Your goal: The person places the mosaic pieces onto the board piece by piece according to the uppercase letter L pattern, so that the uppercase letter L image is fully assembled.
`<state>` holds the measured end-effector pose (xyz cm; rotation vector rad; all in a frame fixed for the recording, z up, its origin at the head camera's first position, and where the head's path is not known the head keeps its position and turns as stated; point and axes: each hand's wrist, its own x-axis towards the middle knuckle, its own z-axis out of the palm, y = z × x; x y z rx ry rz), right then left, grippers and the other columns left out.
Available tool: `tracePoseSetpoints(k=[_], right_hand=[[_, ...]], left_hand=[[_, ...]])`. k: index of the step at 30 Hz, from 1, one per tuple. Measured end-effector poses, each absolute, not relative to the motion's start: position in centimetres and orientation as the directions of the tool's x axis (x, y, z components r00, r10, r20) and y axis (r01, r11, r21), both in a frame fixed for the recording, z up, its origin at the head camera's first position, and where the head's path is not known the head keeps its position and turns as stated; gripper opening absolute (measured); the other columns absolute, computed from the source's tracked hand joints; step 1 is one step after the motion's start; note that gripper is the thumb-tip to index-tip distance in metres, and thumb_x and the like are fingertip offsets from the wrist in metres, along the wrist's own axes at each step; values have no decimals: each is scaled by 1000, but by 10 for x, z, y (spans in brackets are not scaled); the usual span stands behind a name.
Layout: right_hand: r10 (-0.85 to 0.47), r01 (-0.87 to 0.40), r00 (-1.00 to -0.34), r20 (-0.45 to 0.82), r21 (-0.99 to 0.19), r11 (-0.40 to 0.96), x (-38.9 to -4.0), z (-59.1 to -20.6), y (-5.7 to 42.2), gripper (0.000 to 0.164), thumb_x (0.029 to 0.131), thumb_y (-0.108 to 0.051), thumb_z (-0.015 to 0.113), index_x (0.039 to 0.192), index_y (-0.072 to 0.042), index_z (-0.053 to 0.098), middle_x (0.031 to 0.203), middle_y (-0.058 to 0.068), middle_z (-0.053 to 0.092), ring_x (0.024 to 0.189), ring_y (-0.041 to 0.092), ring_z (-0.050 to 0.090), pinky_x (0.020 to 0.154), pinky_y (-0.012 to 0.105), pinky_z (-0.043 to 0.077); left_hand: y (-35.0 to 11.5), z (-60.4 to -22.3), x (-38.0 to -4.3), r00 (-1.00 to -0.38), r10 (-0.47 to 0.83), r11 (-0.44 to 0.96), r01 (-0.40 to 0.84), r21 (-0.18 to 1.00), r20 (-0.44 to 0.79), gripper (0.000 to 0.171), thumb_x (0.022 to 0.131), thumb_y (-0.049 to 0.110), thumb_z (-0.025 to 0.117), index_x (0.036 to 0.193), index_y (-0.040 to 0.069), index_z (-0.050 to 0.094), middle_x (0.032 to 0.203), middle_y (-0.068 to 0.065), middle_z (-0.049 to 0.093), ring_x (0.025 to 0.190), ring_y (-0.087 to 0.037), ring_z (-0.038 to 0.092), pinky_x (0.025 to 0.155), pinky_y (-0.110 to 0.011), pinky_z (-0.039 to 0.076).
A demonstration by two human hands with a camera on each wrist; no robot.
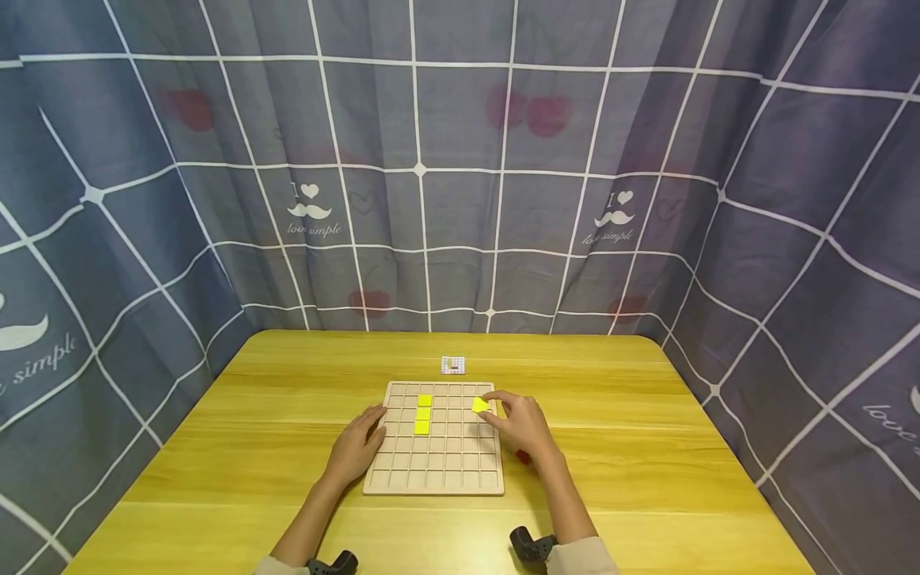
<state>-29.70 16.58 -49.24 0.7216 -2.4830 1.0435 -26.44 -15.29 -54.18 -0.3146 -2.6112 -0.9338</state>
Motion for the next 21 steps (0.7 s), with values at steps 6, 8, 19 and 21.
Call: tracePoseSetpoints(k=[6,8,19,21], right_hand=[[-362,-599,-797,484,-558,574,-296,-483,138,25,79,-29,74,102,-19,70,48,-14,22,44,0,15,41,16,15],[-377,-603,-795,475,-555,573,-295,-483,128,25,79,-30,74,102,-20,70,49,-14,22,45,1,16,41,16,16],[-526,-655,-754,394,-510,557,-287,-500,88,25,79,-30,73,100,-16,71,49,-14,21,46,0,14,41,16,15],[-553,-662,-746,371,-507,552,-287,-504,85,25,79,-31,72,98,-15,71,48,-14,21,45,0,14,41,16,15]], left_hand=[[-153,-541,-264,-914,90,755,321,571,395,41,92,17,56,129,0,52,134,-13,48,128,-31,38,108,-44,28],[-153,-540,-265,-915,88,755,318,573,393,41,92,18,56,129,0,52,135,-13,48,128,-30,38,109,-44,28],[-152,-539,-263,-918,90,751,317,580,386,40,93,17,55,129,0,53,135,-14,48,128,-30,38,108,-44,28],[-153,-539,-263,-916,89,752,319,576,392,40,93,17,55,128,0,53,134,-14,48,128,-30,39,108,-44,28]])
